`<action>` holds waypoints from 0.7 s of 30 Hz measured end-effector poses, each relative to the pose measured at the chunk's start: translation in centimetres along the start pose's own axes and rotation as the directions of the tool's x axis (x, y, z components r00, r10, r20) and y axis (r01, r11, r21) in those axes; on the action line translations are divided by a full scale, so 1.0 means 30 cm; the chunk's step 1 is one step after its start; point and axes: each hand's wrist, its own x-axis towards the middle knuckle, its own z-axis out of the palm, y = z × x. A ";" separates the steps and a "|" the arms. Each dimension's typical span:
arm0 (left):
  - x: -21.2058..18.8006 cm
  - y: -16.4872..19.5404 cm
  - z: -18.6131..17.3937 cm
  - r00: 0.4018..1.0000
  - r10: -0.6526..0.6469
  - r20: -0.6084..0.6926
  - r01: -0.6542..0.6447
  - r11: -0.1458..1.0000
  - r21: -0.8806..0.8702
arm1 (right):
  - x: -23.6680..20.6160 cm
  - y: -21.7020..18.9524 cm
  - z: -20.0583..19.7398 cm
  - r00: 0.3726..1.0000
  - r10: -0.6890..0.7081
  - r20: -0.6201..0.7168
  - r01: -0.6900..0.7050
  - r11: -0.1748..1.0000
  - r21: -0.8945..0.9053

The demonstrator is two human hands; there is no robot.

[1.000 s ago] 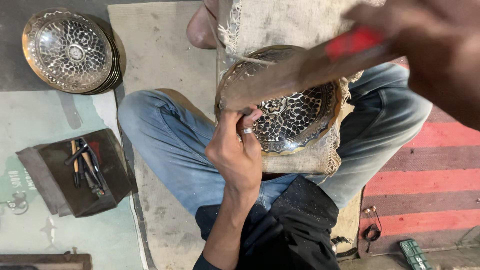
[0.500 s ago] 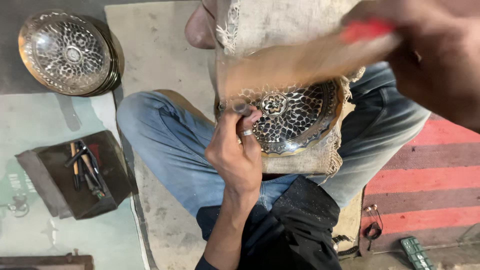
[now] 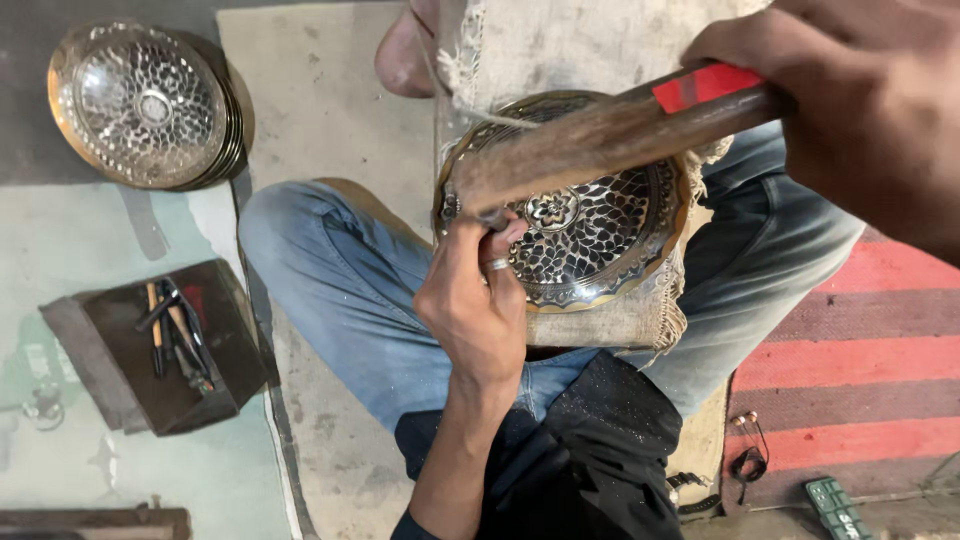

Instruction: The person sits cross-legged on the floor with a decorative brass plate resting on a cloth cushion on their lap. They hold a punch against the plate's surface and strike it with a wooden mallet to emboss the pattern, periodically repositioning the plate and adjusting a cord around it before resuming hammering.

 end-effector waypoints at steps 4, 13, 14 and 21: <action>0.003 -0.005 0.002 1.000 0.009 0.009 -0.009 1.000 0.027 | 0.013 -0.020 -0.009 1.000 0.019 -0.024 -0.019 1.000 -0.015; 0.012 -0.018 0.007 1.000 0.011 0.017 -0.011 1.000 0.020 | -0.039 -0.011 0.047 0.970 0.239 -0.047 -0.227 0.957 0.178; 0.015 -0.019 0.009 1.000 0.012 0.015 -0.013 0.999 0.037 | -0.045 -0.008 0.055 0.971 0.237 -0.040 -0.226 0.957 0.182; 0.006 0.002 0.003 0.990 -0.125 -0.059 0.109 0.970 -0.219 | -0.093 0.041 0.077 0.964 0.263 -0.028 -0.243 0.923 0.299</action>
